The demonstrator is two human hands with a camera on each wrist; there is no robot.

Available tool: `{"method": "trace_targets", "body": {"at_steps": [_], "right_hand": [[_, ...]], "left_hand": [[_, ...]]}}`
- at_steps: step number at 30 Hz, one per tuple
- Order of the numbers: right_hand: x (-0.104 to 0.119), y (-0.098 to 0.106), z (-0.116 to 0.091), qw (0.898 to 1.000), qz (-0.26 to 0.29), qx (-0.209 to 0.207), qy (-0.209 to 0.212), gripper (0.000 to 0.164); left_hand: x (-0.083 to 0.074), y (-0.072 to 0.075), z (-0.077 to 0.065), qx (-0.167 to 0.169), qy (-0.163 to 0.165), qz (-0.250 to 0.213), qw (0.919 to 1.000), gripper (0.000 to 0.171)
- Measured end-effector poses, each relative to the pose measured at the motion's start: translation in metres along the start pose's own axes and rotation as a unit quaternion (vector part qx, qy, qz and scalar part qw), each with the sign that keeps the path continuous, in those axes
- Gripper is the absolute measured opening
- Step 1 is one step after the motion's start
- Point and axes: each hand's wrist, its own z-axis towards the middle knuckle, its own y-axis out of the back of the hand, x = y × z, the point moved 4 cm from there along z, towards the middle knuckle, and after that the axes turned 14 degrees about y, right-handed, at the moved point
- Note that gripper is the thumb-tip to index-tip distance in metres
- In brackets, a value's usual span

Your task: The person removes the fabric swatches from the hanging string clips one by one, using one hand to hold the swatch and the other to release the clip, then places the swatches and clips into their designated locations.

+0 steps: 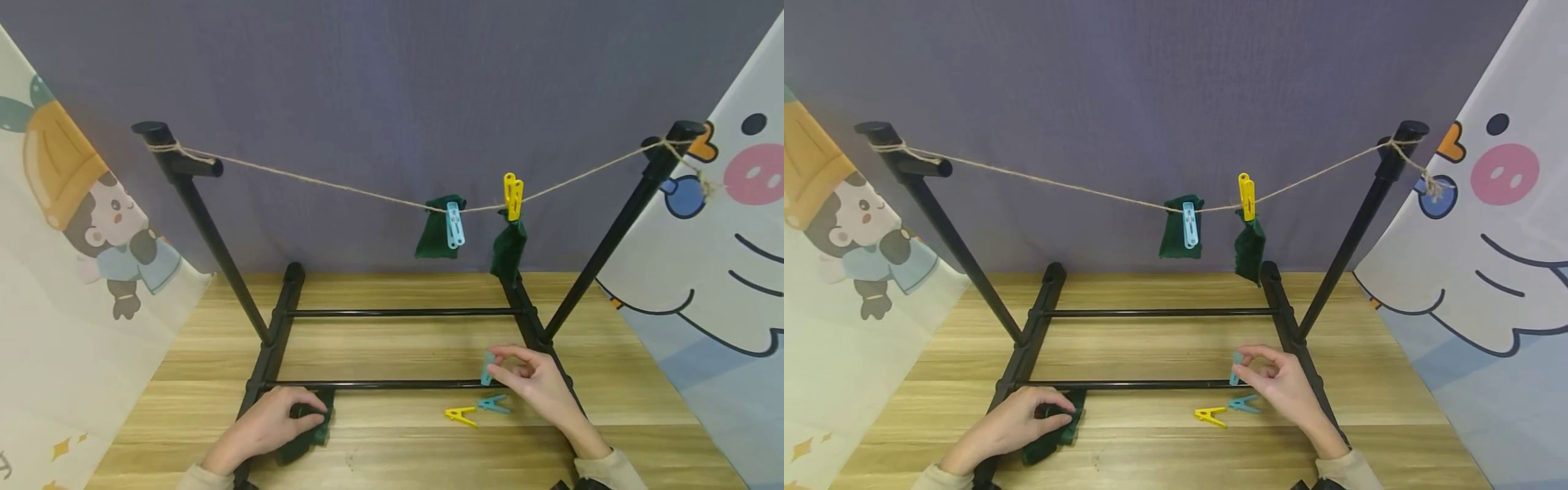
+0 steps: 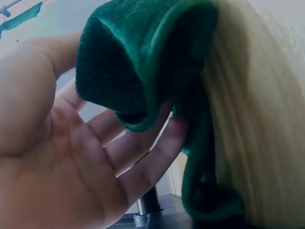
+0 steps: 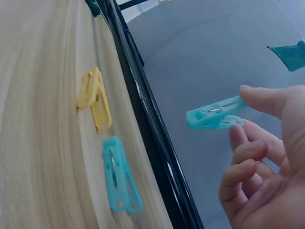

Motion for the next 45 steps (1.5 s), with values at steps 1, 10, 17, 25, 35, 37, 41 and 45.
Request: {"method": "trace_targets", "body": {"at_steps": [1,10,17,25,35,37,41,45], "right_hand": [[0.0,0.001,-0.001,1.0,-0.001,0.005,-0.003,0.028],[-0.006,0.005,-0.007,0.998,0.01,0.055,0.001,0.029],[-0.011,0.01,-0.011,0.996,0.003,0.085,-0.011,0.032],[-0.012,0.018,-0.014,0.994,-0.022,0.106,-0.033,0.033],[-0.015,0.022,-0.014,0.99,-0.046,0.131,-0.02,0.032],[-0.016,0.023,-0.014,0.989,-0.05,0.137,-0.018,0.032],[-0.019,0.021,-0.015,0.987,-0.048,0.152,-0.026,0.033],[-0.021,0.018,-0.015,0.985,-0.041,0.163,-0.042,0.037]], "left_hand": [[0.0,0.0,-0.001,0.002,-0.001,0.0,1.0,0.017],[0.001,0.001,-0.001,0.01,-0.009,-0.009,0.9999,0.025],[0.004,-0.001,0.0,0.017,0.016,-0.015,0.9996,0.021],[0.003,-0.001,0.001,0.02,0.018,-0.02,0.9995,0.018],[0.001,0.001,0.002,0.01,0.02,-0.01,0.9997,0.018],[0.001,0.001,0.002,0.009,0.02,-0.01,0.9997,0.018],[0.001,0.001,0.002,0.01,0.023,-0.013,0.9996,0.018],[0.001,0.001,0.002,0.014,0.024,-0.019,0.9994,0.018]]}}
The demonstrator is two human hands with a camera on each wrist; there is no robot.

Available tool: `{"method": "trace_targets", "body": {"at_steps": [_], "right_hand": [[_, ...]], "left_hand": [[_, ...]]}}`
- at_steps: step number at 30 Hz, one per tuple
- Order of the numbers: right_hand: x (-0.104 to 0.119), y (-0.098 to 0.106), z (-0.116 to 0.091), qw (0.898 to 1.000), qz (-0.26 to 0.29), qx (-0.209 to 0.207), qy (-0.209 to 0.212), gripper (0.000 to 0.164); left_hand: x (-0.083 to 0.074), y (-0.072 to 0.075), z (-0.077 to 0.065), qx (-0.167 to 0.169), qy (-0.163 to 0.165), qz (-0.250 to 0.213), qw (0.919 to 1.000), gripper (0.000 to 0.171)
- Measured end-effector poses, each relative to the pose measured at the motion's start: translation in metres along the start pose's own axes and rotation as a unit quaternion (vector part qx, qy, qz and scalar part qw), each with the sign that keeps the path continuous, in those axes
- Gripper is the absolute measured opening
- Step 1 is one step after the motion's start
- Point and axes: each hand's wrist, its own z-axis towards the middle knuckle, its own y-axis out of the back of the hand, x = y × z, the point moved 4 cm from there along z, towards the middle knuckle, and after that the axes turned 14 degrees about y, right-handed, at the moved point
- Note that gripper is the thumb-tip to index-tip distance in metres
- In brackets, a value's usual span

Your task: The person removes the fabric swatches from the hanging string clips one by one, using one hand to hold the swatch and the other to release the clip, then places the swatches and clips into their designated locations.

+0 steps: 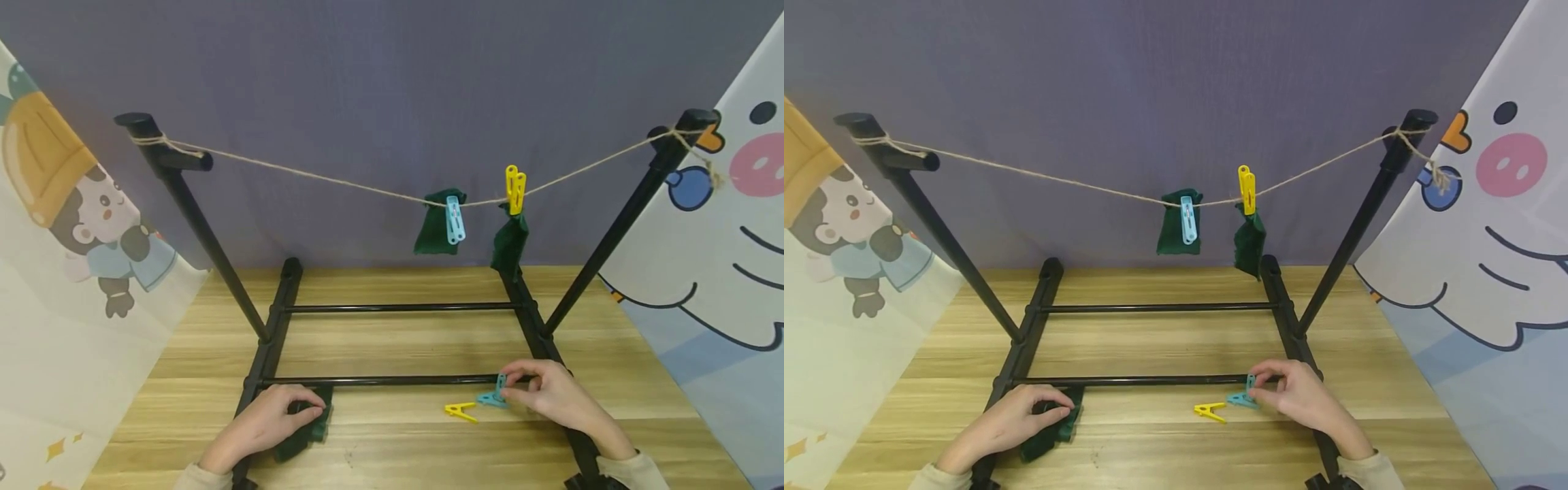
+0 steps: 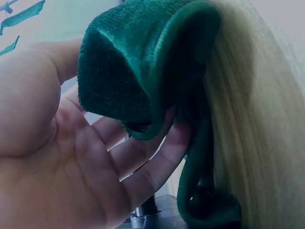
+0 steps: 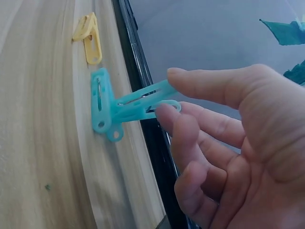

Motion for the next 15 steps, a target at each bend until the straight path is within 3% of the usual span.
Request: {"method": "trace_targets", "body": {"at_steps": [15], "right_hand": [[-0.002,-0.013,0.002,0.998,0.039,0.03,-0.024,0.041]], "left_hand": [[0.001,-0.001,0.003,0.008,0.003,-0.001,1.0,0.017]]}}
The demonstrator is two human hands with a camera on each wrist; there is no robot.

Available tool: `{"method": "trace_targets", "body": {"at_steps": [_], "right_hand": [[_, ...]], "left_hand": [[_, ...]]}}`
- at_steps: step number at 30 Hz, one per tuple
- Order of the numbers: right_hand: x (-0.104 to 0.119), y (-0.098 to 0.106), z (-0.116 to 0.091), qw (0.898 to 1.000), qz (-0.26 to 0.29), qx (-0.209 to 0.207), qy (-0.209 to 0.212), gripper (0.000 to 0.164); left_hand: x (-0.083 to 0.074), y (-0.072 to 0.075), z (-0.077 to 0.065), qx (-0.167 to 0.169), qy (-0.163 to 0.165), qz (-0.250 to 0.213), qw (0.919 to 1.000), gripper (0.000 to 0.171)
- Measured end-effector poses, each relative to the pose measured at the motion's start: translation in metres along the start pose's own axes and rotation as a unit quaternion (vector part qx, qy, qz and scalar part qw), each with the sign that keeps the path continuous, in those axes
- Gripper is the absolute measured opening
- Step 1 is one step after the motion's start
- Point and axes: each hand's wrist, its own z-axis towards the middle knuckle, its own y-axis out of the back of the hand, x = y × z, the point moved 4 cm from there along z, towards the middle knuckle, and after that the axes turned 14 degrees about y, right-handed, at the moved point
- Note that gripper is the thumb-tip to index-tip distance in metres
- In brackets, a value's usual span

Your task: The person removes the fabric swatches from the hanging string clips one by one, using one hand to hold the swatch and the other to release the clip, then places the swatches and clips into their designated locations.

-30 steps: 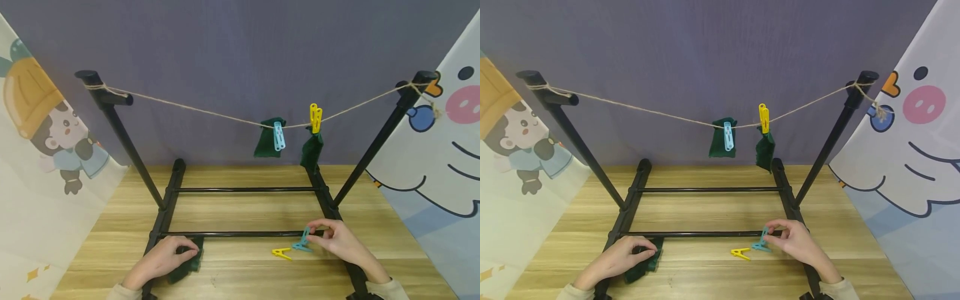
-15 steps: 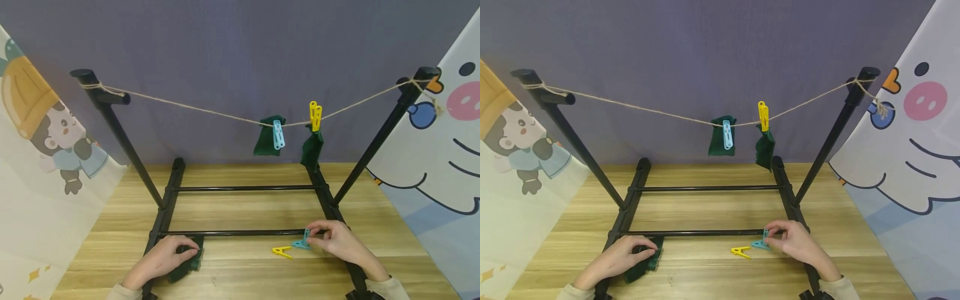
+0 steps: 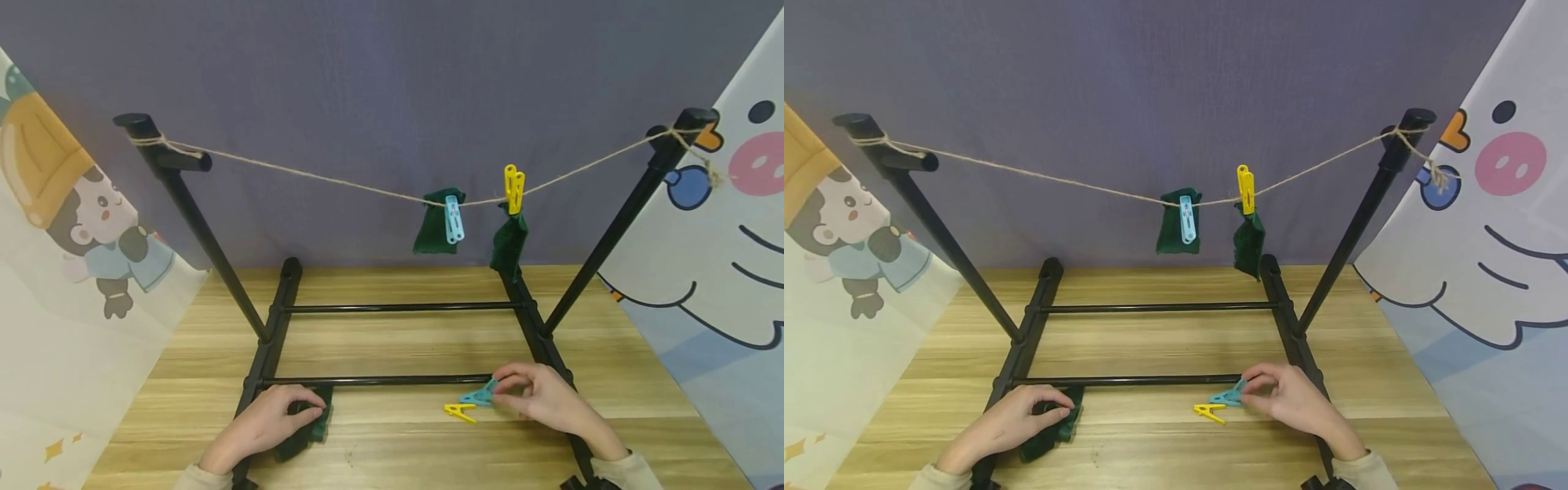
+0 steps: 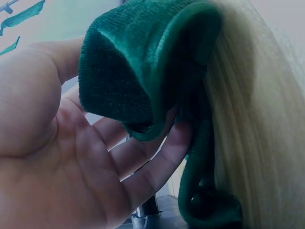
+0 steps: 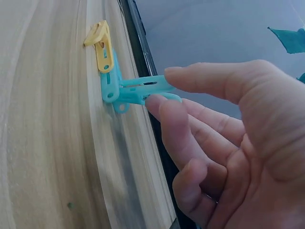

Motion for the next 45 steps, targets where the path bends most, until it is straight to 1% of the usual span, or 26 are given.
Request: {"method": "trace_targets", "body": {"at_steps": [5,11,21,30,37,45], "right_hand": [[-0.001,-0.005,0.001,1.0,0.003,0.014,0.002,0.038],[0.0,-0.009,0.002,0.999,0.001,0.044,0.004,0.039],[-0.004,-0.016,0.002,0.997,-0.02,0.071,-0.014,0.043],[-0.008,-0.02,0.003,0.997,-0.026,0.073,-0.024,0.046],[-0.009,-0.022,0.004,0.997,-0.033,0.068,-0.03,0.046],[-0.008,-0.025,0.004,0.997,-0.044,0.058,-0.032,0.043]], "left_hand": [[0.0,0.0,0.0,0.001,-0.002,0.001,1.0,0.018],[0.0,0.0,0.0,-0.001,-0.001,0.003,1.0,0.017],[0.0,-0.001,-0.001,-0.006,0.001,0.005,1.0,0.018],[0.001,-0.001,0.0,-0.011,0.0,0.012,0.9999,0.022],[0.0,-0.002,0.0,-0.005,-0.006,0.007,0.9999,0.019],[0.001,-0.001,0.001,-0.015,-0.001,0.015,0.9998,0.021]]}}
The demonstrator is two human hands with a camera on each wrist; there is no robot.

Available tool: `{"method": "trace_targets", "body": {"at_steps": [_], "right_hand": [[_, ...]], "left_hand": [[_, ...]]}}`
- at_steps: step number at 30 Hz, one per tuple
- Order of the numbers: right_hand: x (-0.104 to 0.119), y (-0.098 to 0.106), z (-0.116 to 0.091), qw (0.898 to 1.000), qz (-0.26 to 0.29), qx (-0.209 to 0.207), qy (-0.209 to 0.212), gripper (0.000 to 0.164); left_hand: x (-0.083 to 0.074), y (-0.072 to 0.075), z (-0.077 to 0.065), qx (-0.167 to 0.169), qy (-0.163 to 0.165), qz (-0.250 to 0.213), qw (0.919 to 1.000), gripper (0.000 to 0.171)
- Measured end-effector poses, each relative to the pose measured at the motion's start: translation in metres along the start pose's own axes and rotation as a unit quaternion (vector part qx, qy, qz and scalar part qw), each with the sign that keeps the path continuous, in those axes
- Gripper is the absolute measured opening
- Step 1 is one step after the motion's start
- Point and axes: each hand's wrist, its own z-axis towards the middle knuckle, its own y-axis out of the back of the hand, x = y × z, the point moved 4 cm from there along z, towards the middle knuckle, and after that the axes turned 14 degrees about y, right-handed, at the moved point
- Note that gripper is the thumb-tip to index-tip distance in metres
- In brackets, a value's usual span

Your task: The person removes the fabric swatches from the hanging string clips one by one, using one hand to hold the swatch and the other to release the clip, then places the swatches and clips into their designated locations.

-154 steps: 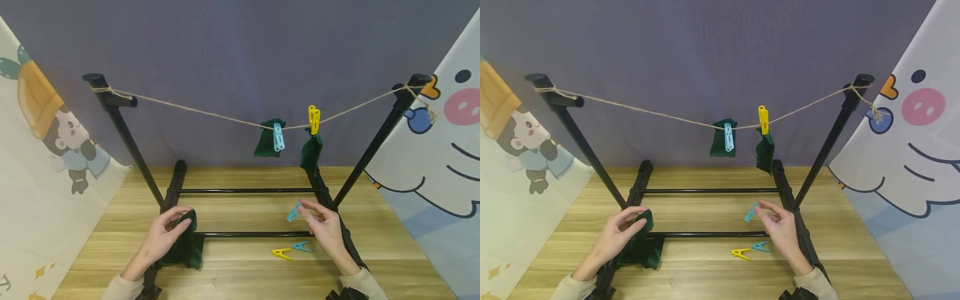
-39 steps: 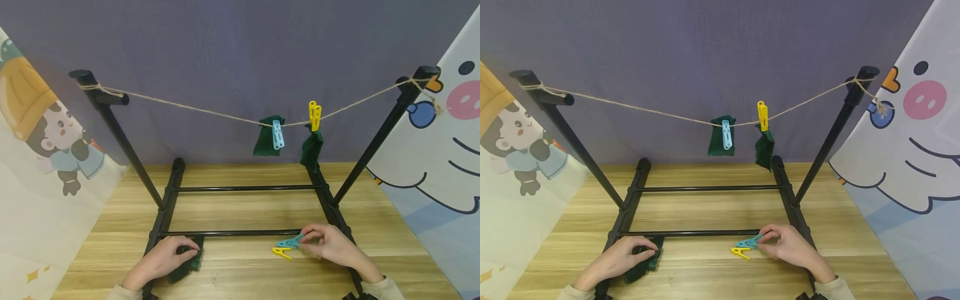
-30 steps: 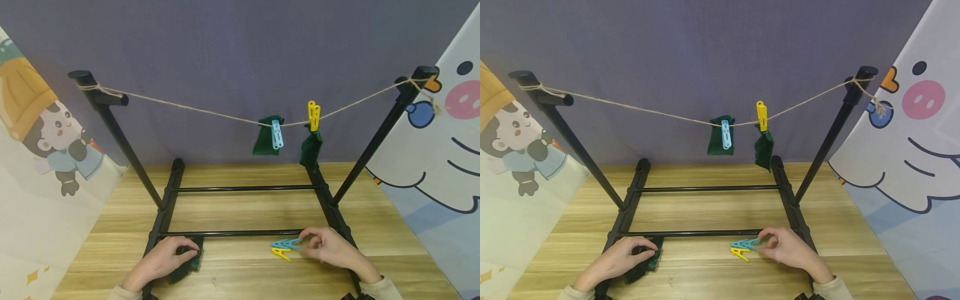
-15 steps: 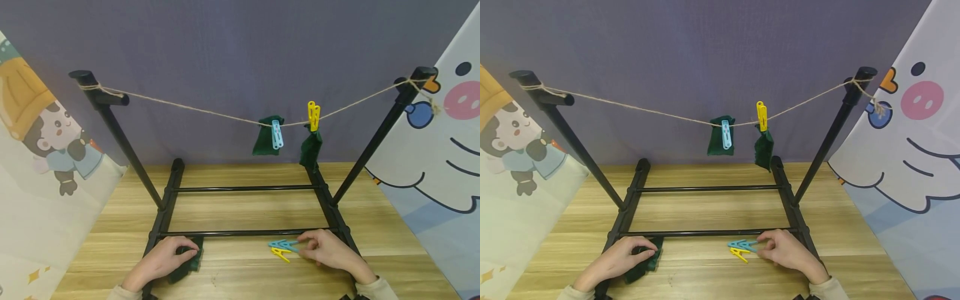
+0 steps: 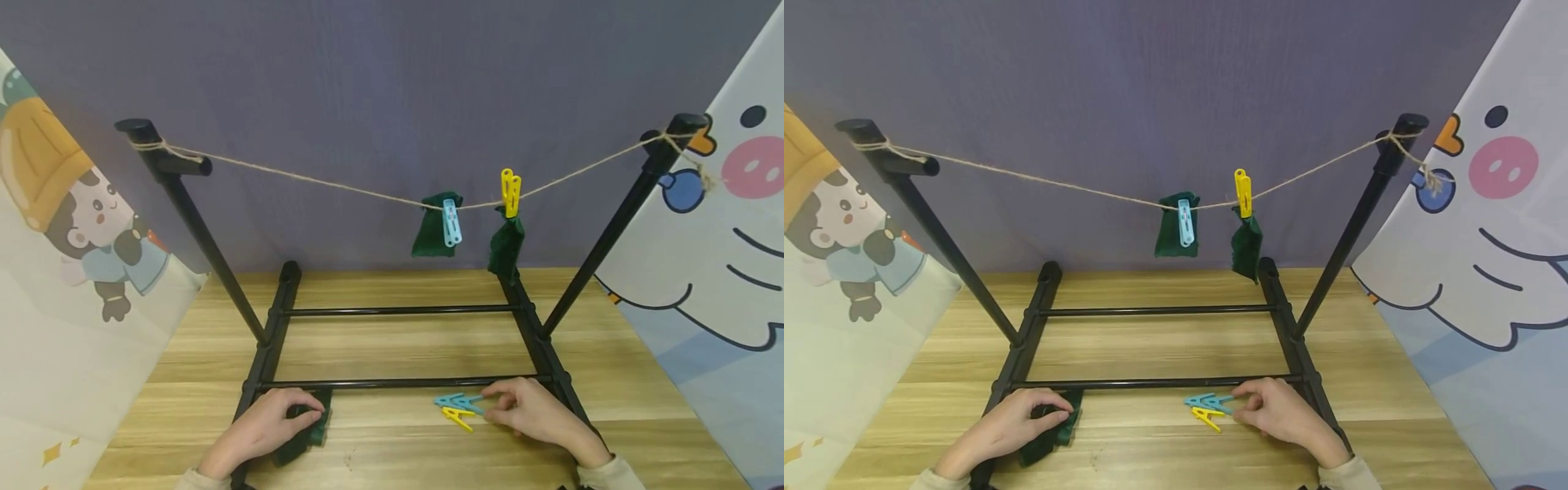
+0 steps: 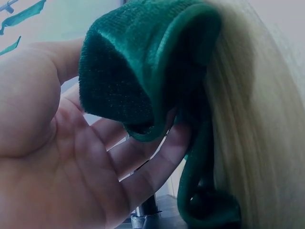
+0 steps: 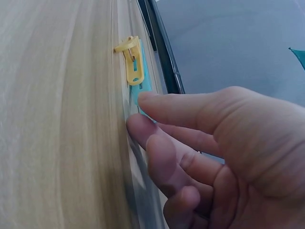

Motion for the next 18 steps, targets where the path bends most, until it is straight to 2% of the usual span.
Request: {"method": "trace_targets", "body": {"at_steps": [8,14,18], "right_hand": [[0.005,0.001,0.0,1.0,0.002,0.005,0.01,0.041],[0.015,0.009,0.002,0.999,-0.001,0.005,0.037,0.042],[0.026,0.017,0.006,0.998,-0.02,-0.01,0.058,0.042]], "left_hand": [[-0.002,0.005,-0.002,-0.032,-0.014,0.015,0.9993,0.02],[-0.006,0.011,-0.002,-0.052,-0.015,0.02,0.9984,0.025],[-0.012,0.015,-0.001,-0.061,-0.028,0.012,0.9977,0.025]]}}
